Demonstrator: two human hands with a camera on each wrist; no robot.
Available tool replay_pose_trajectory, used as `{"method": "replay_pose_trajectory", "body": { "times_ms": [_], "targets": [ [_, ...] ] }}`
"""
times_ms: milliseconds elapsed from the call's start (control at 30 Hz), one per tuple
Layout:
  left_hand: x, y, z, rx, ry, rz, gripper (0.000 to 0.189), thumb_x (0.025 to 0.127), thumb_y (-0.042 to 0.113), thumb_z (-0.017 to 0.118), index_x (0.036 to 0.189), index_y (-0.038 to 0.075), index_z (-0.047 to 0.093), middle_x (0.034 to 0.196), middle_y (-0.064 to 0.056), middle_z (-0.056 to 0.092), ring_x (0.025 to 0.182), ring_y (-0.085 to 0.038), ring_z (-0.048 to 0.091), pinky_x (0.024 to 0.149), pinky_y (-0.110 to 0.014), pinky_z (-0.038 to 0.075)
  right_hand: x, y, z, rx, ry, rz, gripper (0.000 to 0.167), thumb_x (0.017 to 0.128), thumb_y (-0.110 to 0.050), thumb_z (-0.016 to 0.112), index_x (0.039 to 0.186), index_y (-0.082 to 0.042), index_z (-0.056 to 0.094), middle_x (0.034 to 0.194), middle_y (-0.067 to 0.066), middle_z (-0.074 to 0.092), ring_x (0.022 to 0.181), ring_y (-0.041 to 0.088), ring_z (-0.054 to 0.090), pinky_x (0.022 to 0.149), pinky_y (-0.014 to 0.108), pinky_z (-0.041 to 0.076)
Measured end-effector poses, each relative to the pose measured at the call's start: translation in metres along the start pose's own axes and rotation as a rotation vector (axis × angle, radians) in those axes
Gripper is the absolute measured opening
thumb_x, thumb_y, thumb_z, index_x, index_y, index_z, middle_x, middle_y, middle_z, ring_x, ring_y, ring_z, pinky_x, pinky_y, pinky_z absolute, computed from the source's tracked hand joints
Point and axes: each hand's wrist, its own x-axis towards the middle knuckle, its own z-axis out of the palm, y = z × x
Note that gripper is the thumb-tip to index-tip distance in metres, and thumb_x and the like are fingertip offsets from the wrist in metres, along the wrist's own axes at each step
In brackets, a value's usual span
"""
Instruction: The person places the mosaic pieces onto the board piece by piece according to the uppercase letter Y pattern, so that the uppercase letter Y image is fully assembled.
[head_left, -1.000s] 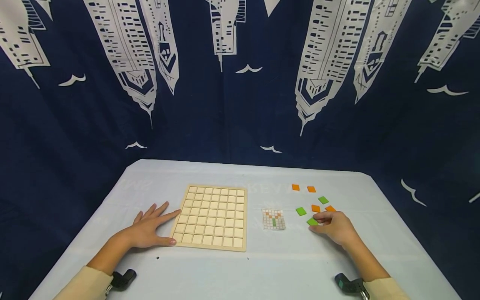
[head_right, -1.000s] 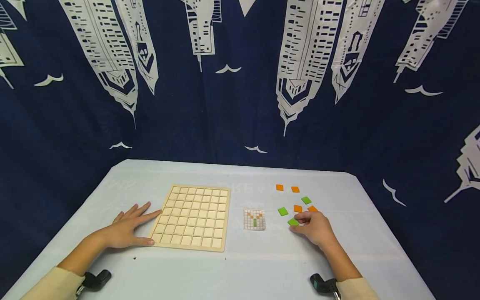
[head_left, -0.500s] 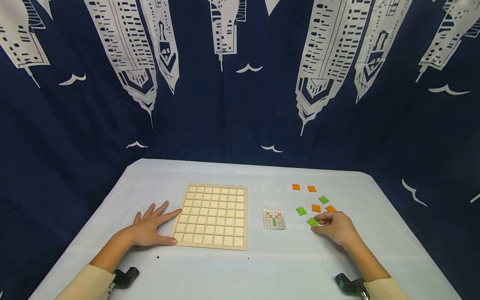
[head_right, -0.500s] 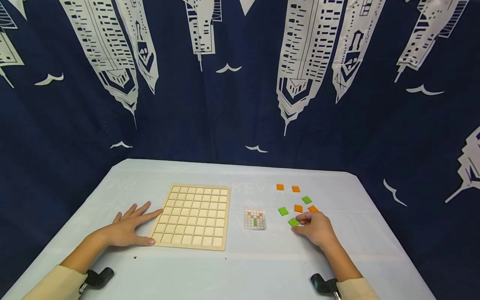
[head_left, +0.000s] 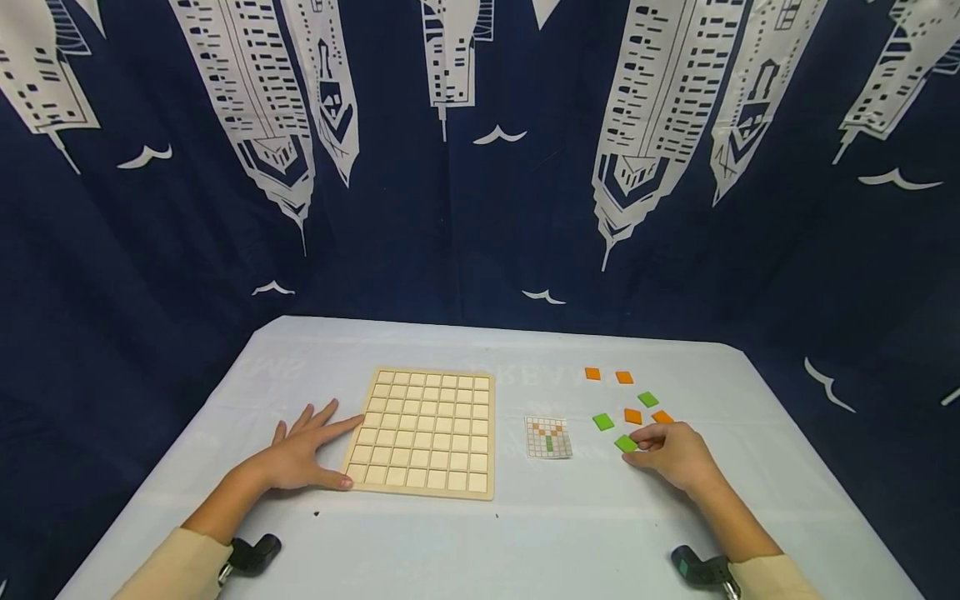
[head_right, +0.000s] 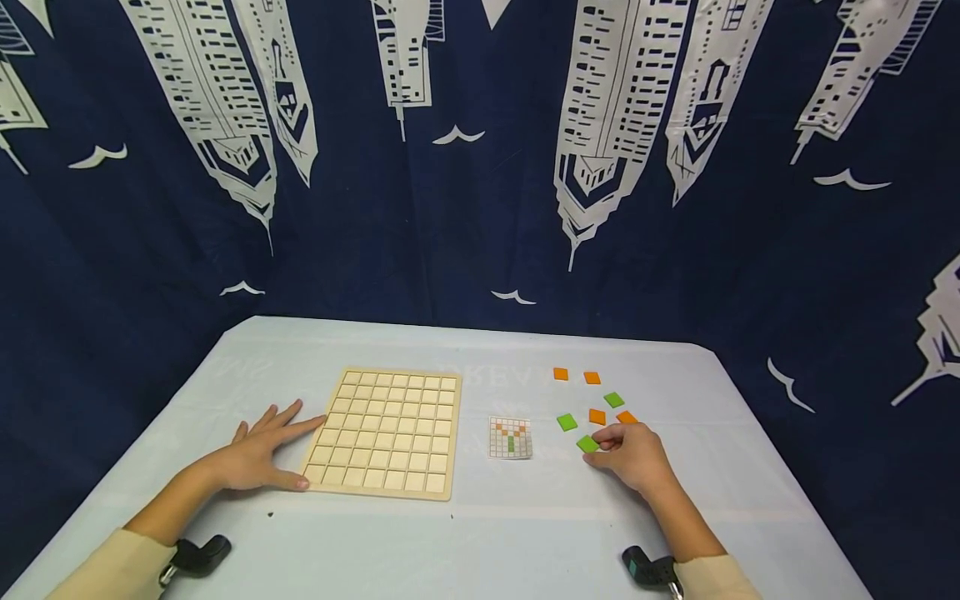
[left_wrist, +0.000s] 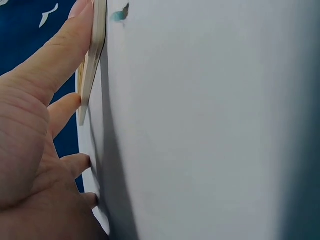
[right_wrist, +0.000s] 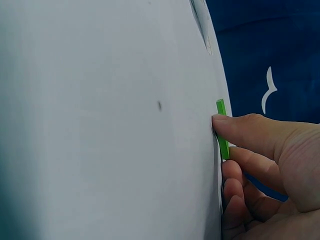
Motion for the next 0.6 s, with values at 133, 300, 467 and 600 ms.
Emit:
{"method": "replay_pose_trajectory", "body": {
  "times_ms": [133, 300, 467, 600],
  "targets": [
    [0.0007, -0.0007, -0.0010, -0.032, -0.005, 0.000, 0.107, 0.066, 0.057, 0.090, 0.156, 0.024, 0.044, 0.168, -0.030, 0.013, 0.151, -0.064, -0.001, 0.105, -0.089, -0.006, 0.0002, 0.0001, -0.0004, -0.001, -0.001, 0.009, 0.037, 0.076, -0.018, 0.090, 0.104, 0.001, 0.077, 0.082, 0.001, 0.068, 0.078, 0.017, 0.056, 0.064, 0.024, 0.043],
    [0.0016, -0.0023, -0.0015, -0.058, -0.009, 0.001, 0.107, 0.066, 0.056, 0.090, 0.157, 0.024, 0.043, 0.169, -0.030, 0.010, 0.150, -0.064, -0.004, 0.105, -0.088, -0.009, 0.0007, -0.0001, -0.0014, 0.004, -0.005, 0.014, 0.038, 0.076, -0.019, 0.090, 0.105, 0.002, 0.077, 0.082, 0.001, 0.069, 0.079, 0.017, 0.056, 0.063, 0.024, 0.043],
    [0.0024, -0.0046, -0.0006, -0.070, -0.012, 0.001, 0.107, 0.065, 0.055, 0.091, 0.157, 0.025, 0.044, 0.169, -0.029, 0.010, 0.151, -0.064, -0.005, 0.105, -0.088, -0.010, 0.0015, 0.0006, -0.0011, 0.003, -0.008, 0.019, 0.039, 0.076, -0.020, 0.090, 0.105, 0.002, 0.077, 0.083, 0.002, 0.069, 0.079, 0.017, 0.057, 0.063, 0.024, 0.044],
    [0.0015, -0.0056, -0.0005, -0.088, -0.015, 0.004, 0.107, 0.066, 0.053, 0.091, 0.156, 0.024, 0.044, 0.169, -0.029, 0.009, 0.151, -0.063, -0.006, 0.105, -0.087, -0.011, 0.0025, 0.0018, -0.0002, -0.002, -0.009, 0.015, 0.038, 0.076, -0.020, 0.090, 0.105, 0.002, 0.077, 0.083, 0.001, 0.069, 0.079, 0.017, 0.057, 0.063, 0.024, 0.044]
  ]
}}
